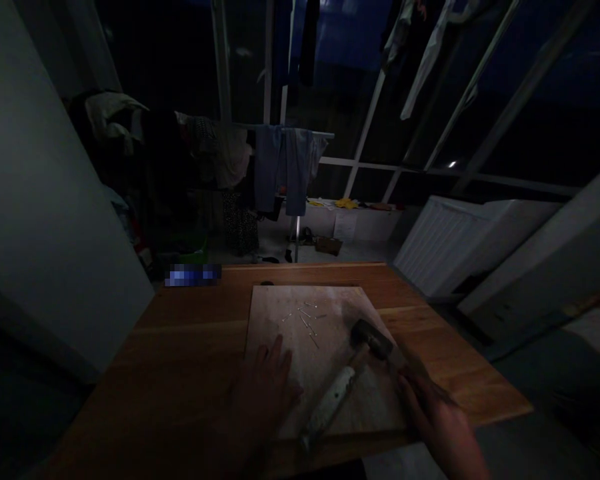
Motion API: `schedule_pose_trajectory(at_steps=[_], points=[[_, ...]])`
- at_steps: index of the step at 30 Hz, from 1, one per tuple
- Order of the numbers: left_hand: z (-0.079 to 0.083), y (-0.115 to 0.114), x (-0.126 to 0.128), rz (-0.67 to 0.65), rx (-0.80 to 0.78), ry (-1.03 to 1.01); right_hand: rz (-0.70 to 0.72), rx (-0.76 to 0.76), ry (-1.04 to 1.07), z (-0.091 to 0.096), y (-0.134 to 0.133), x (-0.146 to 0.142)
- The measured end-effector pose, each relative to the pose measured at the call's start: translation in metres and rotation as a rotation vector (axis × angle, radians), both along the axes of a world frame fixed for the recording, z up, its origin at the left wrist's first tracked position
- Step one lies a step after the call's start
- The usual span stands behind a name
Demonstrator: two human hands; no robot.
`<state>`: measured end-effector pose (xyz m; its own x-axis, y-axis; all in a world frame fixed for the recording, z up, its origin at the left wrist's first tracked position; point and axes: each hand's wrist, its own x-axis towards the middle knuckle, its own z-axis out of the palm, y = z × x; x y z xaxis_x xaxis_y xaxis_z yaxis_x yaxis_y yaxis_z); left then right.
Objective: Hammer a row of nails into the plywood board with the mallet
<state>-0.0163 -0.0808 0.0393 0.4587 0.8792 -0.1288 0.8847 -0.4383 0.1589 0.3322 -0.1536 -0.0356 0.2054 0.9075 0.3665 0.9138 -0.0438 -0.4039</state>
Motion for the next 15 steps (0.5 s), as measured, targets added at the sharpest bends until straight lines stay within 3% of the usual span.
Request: schedule_pose_trajectory(at_steps=[5, 8, 11, 15], points=[[0.003, 0.025, 0.006, -0.156, 0.064, -0.041, -0.099, 0.061, 0.116, 0.008, 0.009, -0.023], [-0.003, 0.055, 0.015, -0.263, 0.156, -0.107, -0.017, -0.135, 0.23, 0.019, 0.018, -0.051], [-0.013, 0.087, 0.037, -0.393, 0.191, -0.217, 0.034, -0.261, 0.268, 0.032, 0.032, -0.07], [-0.019, 0.113, 0.076, -0.411, 0.255, -0.237, 0.069, -0.237, 0.322, 0.039, 0.047, -0.074]])
